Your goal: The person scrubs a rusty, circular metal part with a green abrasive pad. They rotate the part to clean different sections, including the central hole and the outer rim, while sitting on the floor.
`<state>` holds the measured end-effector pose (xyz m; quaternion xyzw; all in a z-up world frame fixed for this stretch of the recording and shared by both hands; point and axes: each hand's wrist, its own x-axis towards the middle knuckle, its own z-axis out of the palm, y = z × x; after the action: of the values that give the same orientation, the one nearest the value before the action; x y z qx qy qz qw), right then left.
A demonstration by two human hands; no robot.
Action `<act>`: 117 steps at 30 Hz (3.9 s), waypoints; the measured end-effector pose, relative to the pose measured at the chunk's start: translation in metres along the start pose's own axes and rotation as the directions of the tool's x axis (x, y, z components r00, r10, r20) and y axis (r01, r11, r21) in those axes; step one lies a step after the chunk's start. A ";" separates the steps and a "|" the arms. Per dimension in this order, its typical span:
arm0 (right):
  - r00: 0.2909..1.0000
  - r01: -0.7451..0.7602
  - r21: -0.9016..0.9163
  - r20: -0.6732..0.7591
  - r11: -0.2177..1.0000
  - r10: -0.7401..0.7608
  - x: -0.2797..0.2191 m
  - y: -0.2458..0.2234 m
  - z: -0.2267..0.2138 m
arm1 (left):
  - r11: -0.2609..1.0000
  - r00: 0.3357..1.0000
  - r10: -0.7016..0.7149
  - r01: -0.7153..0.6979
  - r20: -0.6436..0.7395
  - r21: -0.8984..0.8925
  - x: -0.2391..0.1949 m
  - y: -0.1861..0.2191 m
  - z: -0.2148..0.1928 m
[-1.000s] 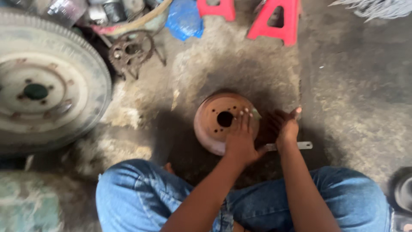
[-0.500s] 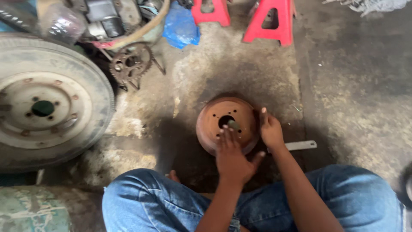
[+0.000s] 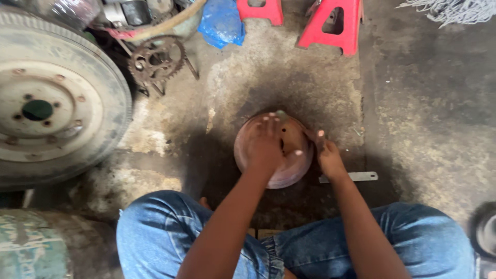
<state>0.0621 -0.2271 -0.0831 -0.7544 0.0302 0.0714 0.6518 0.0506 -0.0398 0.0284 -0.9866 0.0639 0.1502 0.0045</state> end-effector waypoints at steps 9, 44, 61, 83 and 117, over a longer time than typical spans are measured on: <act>1.000 0.003 0.107 0.013 0.994 -0.005 -0.012 -0.032 0.000 | 0.990 0.936 0.005 -0.054 -0.352 -0.131 -0.097 0.007 0.045; 0.999 0.010 0.116 0.034 0.993 -0.014 -0.003 -0.012 -0.009 | 0.984 0.982 0.151 -0.139 -0.114 0.111 -0.006 0.037 0.008; 0.994 0.111 0.029 -0.025 0.993 -0.111 -0.001 -0.022 -0.001 | 0.990 0.961 -0.006 -0.033 -0.277 -0.135 -0.109 0.018 0.023; 0.997 0.074 0.250 -0.022 0.965 -0.070 -0.002 -0.002 0.001 | 0.971 0.951 -0.237 0.230 -0.197 -0.058 -0.053 0.005 0.021; 0.995 0.039 0.309 0.075 0.950 -0.065 0.000 -0.014 -0.006 | 0.963 0.965 0.083 -0.142 -0.250 -0.230 -0.094 0.043 0.026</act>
<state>0.0648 -0.2306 -0.0684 -0.6406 -0.0065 0.0805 0.7637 -0.0519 -0.0698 0.0316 -0.9851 0.1012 0.0377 -0.1340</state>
